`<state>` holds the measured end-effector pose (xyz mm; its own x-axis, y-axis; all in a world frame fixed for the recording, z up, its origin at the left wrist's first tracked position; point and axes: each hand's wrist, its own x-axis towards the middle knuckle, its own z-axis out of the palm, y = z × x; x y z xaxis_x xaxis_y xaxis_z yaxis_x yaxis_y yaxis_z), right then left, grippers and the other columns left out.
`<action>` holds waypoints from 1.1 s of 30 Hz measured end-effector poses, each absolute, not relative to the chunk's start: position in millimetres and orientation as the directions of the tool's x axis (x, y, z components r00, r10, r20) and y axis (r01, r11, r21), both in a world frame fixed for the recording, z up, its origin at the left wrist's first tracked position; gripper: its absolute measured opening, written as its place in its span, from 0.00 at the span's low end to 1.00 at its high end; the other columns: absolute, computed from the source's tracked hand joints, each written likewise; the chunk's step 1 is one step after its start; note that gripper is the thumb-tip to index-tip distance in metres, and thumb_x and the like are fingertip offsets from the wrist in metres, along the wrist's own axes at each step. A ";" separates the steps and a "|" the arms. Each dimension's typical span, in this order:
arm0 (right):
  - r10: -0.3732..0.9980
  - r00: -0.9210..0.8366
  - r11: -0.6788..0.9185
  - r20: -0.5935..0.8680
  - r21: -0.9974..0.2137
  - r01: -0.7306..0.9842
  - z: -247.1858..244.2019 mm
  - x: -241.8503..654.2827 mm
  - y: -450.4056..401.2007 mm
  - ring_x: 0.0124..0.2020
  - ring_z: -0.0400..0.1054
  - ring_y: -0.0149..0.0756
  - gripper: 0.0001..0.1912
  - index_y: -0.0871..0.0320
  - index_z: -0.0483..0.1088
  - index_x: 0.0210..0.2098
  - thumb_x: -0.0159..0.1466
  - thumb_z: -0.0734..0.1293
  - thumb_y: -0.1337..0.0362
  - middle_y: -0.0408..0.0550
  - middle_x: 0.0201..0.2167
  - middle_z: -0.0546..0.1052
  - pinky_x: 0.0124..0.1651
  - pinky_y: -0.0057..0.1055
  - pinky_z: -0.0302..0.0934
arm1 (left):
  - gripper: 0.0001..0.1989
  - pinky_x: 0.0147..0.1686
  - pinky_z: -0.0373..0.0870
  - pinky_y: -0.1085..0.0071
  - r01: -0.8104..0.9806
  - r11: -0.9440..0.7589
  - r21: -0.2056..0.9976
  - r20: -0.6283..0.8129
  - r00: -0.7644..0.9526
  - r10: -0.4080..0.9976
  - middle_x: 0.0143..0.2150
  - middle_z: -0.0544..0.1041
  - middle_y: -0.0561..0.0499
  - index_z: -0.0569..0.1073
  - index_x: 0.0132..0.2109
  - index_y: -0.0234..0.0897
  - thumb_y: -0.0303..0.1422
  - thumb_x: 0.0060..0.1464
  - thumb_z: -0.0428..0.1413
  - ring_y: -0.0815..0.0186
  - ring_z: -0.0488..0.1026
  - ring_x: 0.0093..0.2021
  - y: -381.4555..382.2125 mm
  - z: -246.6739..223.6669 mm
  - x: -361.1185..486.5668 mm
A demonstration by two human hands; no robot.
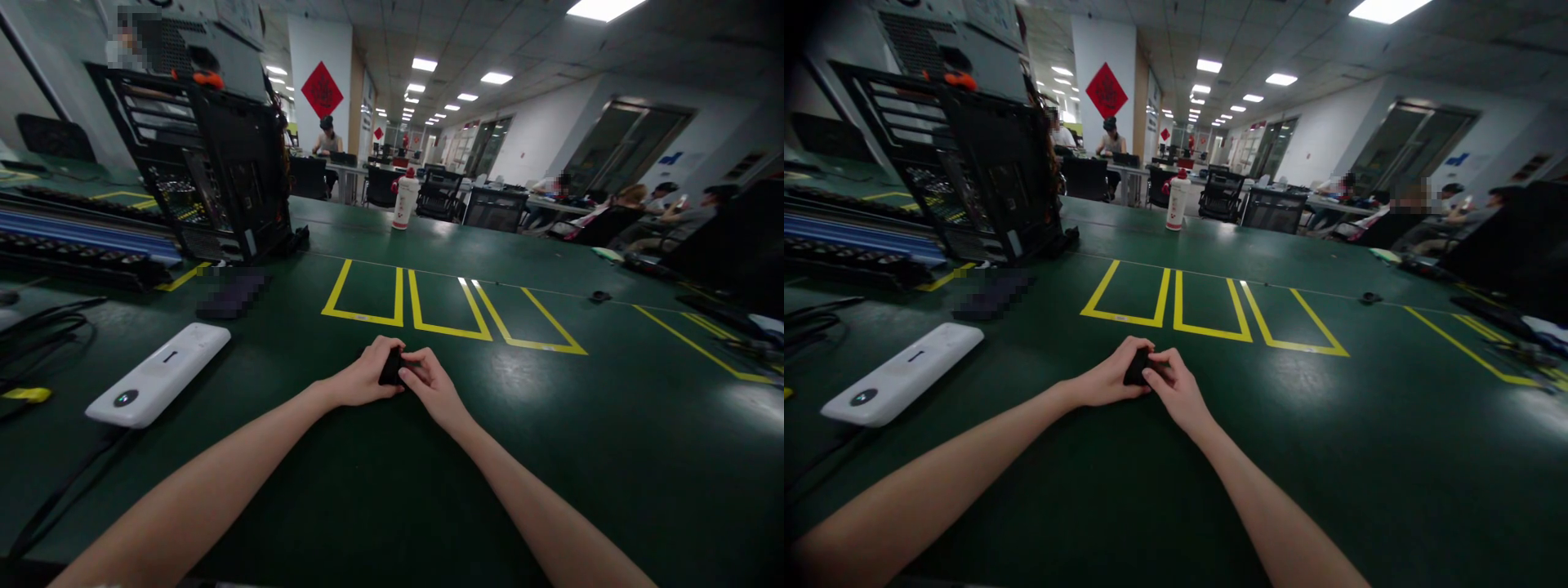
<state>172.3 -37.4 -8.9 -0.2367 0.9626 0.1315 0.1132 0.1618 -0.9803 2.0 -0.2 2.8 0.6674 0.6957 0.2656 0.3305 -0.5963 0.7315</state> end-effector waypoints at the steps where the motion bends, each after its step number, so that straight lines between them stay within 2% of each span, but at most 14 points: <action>1: 0.964 -0.228 0.168 0.138 -0.979 0.116 -8.9 171.9 -36.9 0.45 0.65 0.35 0.09 0.54 0.61 0.38 0.57 0.62 0.63 0.44 0.40 0.66 0.46 0.35 0.63 | 0.28 0.46 0.64 0.57 0.327 -0.603 0.728 0.267 0.674 0.688 0.50 0.58 0.47 0.54 0.52 0.43 0.31 0.45 0.57 0.58 0.62 0.48 -1.5 5.0 1.2; 9: 0.959 -0.256 0.153 0.120 -0.981 0.116 -9.3 173.5 -33.1 0.47 0.64 0.35 0.14 0.54 0.60 0.43 0.57 0.63 0.65 0.46 0.44 0.66 0.51 0.37 0.60 | 0.29 0.45 0.65 0.58 0.350 -0.596 0.723 0.262 0.659 0.705 0.50 0.58 0.46 0.54 0.52 0.42 0.29 0.44 0.57 0.58 0.62 0.47 -3.0 4.9 2.8; 15: 0.947 -0.278 0.173 0.162 -0.985 0.014 -11.7 173.3 -34.9 0.48 0.63 0.35 0.14 0.54 0.60 0.39 0.54 0.65 0.68 0.43 0.42 0.67 0.51 0.34 0.60 | 0.30 0.47 0.62 0.56 0.340 -0.625 0.703 0.293 0.663 0.689 0.50 0.58 0.46 0.54 0.52 0.42 0.29 0.43 0.58 0.58 0.62 0.48 -1.4 2.5 3.0; 20: 0.958 -0.231 0.189 0.167 -0.979 0.077 -10.7 170.6 -35.8 0.45 0.65 0.34 0.10 0.54 0.61 0.39 0.57 0.63 0.64 0.44 0.40 0.67 0.48 0.35 0.61 | 0.30 0.47 0.63 0.56 0.334 -0.614 0.715 0.289 0.658 0.695 0.50 0.58 0.46 0.54 0.53 0.41 0.29 0.44 0.58 0.58 0.62 0.48 -4.2 6.6 3.2; 25: 0.964 -0.231 0.171 0.134 -0.974 0.148 -7.8 171.8 -36.2 0.48 0.63 0.36 0.14 0.53 0.60 0.44 0.58 0.62 0.65 0.45 0.45 0.66 0.51 0.38 0.59 | 0.30 0.47 0.63 0.56 0.325 -0.623 0.711 0.291 0.670 0.683 0.51 0.58 0.46 0.53 0.54 0.42 0.30 0.45 0.57 0.58 0.62 0.49 -3.3 5.0 2.4; 30: 0.949 -0.286 0.167 0.136 -0.982 0.087 -9.6 174.2 -36.4 0.49 0.63 0.36 0.15 0.53 0.60 0.42 0.56 0.64 0.66 0.45 0.44 0.66 0.51 0.37 0.60 | 0.30 0.48 0.62 0.55 0.315 -0.621 0.718 0.291 0.674 0.679 0.51 0.57 0.46 0.52 0.54 0.44 0.30 0.45 0.57 0.57 0.61 0.49 -0.3 0.8 1.7; 33: 0.954 -0.257 0.179 0.153 -0.980 0.082 -10.5 174.0 -36.1 0.47 0.64 0.35 0.11 0.53 0.61 0.40 0.56 0.63 0.65 0.44 0.41 0.66 0.49 0.35 0.61 | 0.31 0.48 0.62 0.55 0.311 -0.624 0.717 0.297 0.673 0.677 0.51 0.57 0.46 0.52 0.54 0.44 0.30 0.45 0.57 0.57 0.61 0.50 0.6 -0.8 2.5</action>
<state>174.0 -36.1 -10.5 -0.2574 0.9541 0.1529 0.0819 0.1792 -0.9804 2.5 0.6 -0.8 0.6731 0.6773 0.2969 0.3111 -0.6236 0.7172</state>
